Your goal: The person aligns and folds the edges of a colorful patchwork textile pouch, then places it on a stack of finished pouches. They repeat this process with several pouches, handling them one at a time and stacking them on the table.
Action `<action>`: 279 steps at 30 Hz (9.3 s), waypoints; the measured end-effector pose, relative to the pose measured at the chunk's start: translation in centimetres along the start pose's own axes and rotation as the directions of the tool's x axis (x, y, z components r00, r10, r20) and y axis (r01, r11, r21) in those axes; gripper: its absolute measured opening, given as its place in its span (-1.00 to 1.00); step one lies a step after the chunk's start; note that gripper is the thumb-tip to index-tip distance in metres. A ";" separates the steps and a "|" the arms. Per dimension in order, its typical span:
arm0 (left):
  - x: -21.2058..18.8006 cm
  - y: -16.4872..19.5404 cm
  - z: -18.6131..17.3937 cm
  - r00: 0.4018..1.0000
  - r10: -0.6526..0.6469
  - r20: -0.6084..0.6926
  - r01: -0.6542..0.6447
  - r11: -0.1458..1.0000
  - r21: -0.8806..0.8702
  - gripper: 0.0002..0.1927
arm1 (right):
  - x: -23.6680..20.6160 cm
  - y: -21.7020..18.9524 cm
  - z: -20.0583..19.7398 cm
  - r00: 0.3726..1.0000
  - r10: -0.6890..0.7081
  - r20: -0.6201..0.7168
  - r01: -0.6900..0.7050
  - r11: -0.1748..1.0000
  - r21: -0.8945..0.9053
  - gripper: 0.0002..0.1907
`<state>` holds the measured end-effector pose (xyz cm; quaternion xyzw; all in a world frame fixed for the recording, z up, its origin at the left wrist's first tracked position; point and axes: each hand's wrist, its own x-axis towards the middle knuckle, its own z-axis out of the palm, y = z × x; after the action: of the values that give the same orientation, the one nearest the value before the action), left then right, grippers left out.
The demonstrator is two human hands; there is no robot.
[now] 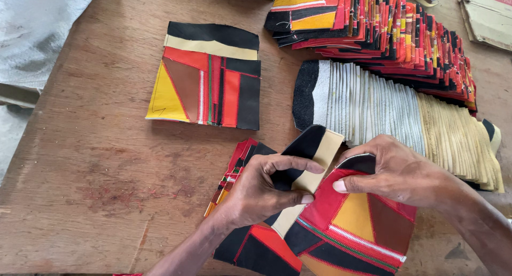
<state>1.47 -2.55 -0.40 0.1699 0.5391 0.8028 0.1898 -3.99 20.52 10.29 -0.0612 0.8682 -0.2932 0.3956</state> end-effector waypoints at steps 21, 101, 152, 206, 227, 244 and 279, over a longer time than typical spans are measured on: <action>0.6 1.3 -0.4 0.999 -0.030 -0.024 0.035 0.979 0.200 -0.64 | 0.4 -0.4 0.7 0.998 0.029 -0.059 -0.036 0.992 -0.120 -0.68; 3.9 1.7 -1.4 0.983 0.024 0.185 -0.052 0.988 0.145 -0.66 | 0.4 1.1 0.2 0.997 -0.055 -0.049 0.053 0.998 -0.027 -0.62; 4.1 -1.6 0.0 0.988 -0.147 -0.042 0.142 0.985 -0.094 -0.29 | 1.0 -0.7 0.5 0.994 0.109 -0.027 -0.112 0.988 -0.109 -0.62; 3.8 -3.9 -0.5 0.959 -0.170 -0.226 0.145 0.982 -0.123 -0.78 | 2.6 -0.1 1.9 0.996 -0.022 -0.091 0.002 0.976 -0.216 -0.64; 3.7 -4.3 -0.2 0.948 -0.204 -0.245 0.160 0.969 -0.187 -0.76 | 2.6 0.0 2.2 0.984 -0.039 -0.173 0.009 0.986 -0.169 -0.69; 3.9 -4.6 -0.4 0.936 -0.247 -0.250 0.198 0.958 -0.205 -0.79 | 2.7 0.1 2.0 0.987 -0.008 -0.158 -0.020 0.984 -0.177 -0.68; 3.9 -4.5 0.1 0.939 -0.199 -0.281 0.134 0.963 -0.235 -0.77 | 3.1 0.1 2.1 0.983 0.037 -0.179 -0.062 0.989 -0.136 -0.67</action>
<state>-1.32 1.02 -4.28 -0.0227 0.4853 0.8532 0.1897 -4.53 18.55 7.14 -0.0411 0.9195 -0.2255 0.3193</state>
